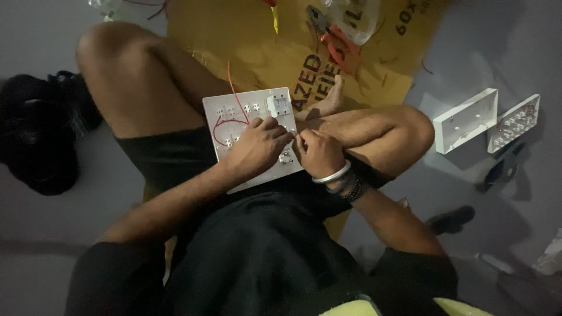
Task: The person sits cross-legged on the floor assembling a white electrical switch and socket panel board. They route and connect red wires to the terminals, use a screwdriver to tighten connections, and use pliers to cut and trim wire ends while fitting components onto the board.
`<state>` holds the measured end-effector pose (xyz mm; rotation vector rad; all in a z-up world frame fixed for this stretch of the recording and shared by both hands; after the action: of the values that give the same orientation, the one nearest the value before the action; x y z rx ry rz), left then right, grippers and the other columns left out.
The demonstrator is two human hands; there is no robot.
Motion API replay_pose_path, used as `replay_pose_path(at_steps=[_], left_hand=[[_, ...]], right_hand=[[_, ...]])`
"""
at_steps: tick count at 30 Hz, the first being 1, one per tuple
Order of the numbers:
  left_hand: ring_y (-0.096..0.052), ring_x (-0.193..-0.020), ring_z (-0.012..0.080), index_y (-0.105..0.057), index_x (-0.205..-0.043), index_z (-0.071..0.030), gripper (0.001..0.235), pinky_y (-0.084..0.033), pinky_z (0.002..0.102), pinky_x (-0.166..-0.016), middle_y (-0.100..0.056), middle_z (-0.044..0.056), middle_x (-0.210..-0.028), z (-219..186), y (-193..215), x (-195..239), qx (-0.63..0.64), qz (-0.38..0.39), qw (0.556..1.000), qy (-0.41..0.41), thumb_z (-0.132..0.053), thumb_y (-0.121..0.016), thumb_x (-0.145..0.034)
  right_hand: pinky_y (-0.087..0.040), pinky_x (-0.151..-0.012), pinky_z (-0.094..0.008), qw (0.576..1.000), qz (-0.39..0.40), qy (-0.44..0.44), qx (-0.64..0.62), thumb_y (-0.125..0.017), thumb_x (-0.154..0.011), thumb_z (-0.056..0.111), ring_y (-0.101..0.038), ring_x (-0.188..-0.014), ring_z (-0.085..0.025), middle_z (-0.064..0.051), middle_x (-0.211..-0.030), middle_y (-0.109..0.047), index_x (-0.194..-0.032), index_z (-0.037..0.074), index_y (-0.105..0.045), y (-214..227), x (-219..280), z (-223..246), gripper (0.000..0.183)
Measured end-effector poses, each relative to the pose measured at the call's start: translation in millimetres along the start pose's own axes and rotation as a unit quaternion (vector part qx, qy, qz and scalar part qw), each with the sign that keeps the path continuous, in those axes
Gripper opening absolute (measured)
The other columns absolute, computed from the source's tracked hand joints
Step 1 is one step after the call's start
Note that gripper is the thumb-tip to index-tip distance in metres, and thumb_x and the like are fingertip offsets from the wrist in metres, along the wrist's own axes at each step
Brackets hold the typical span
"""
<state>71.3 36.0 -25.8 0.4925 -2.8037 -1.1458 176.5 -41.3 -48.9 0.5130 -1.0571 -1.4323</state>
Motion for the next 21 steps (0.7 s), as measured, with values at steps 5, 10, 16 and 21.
replay_pose_path(at_steps=[5,10,16,21], left_hand=[[-0.065,-0.098,0.0234,-0.078,-0.102,-0.01,0.016,-0.046,0.04,-0.087,-0.077,0.003,-0.099,11.4,-1.2,0.3,0.077,0.035,0.994,0.07,-0.014,-0.066,-0.093],[-0.065,-0.1,0.0234,-0.078,-0.103,-0.01,0.015,-0.047,0.039,-0.089,-0.077,0.005,-0.102,16.8,-3.3,1.9,0.071,0.01,0.994,0.08,-0.015,-0.067,-0.094],[-0.063,-0.105,0.0236,-0.076,-0.109,-0.01,0.021,-0.046,0.039,-0.09,-0.077,0.005,-0.104,13.9,-4.1,3.9,0.028,0.008,0.998,0.058,-0.013,-0.064,-0.092],[-0.063,-0.102,0.0223,-0.076,-0.104,-0.011,0.018,-0.046,0.041,-0.093,-0.077,0.001,-0.101,11.9,-1.5,5.4,0.035,0.042,0.996,0.064,-0.011,-0.064,-0.091]], right_hand=[[-0.05,-0.057,-0.041,0.937,0.153,-0.205,-0.239,-0.067,-0.1,0.022,-0.062,-0.065,-0.03,-0.016,-0.067,-0.064,-0.076,-0.001,-0.065,-57.6,11.2,-61.0,0.033],[-0.053,-0.062,-0.037,0.99,0.046,-0.063,-0.117,-0.07,-0.1,0.024,-0.068,-0.07,-0.028,-0.016,-0.083,-0.068,-0.095,-0.001,-0.069,30.6,-22.1,11.6,0.026],[-0.055,-0.068,-0.035,0.998,0.001,0.035,-0.047,-0.071,-0.097,0.017,-0.072,-0.079,-0.026,-0.011,-0.094,-0.074,-0.102,0.003,-0.075,30.5,-16.3,22.3,0.015],[-0.057,-0.066,-0.03,0.926,0.141,-0.194,-0.292,-0.069,-0.098,0.018,-0.073,-0.076,-0.019,-0.009,-0.088,-0.079,-0.101,0.004,-0.076,-28.2,-8.7,-34.6,0.016]])
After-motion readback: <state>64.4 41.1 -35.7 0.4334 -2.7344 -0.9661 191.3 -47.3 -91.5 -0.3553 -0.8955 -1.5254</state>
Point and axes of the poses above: each hand's wrist, its own x-axis away from the middle knuckle, its own y-axis out of the back of the hand, z = x × y, the point moved 9 cm from there along -x, towards the middle knuckle
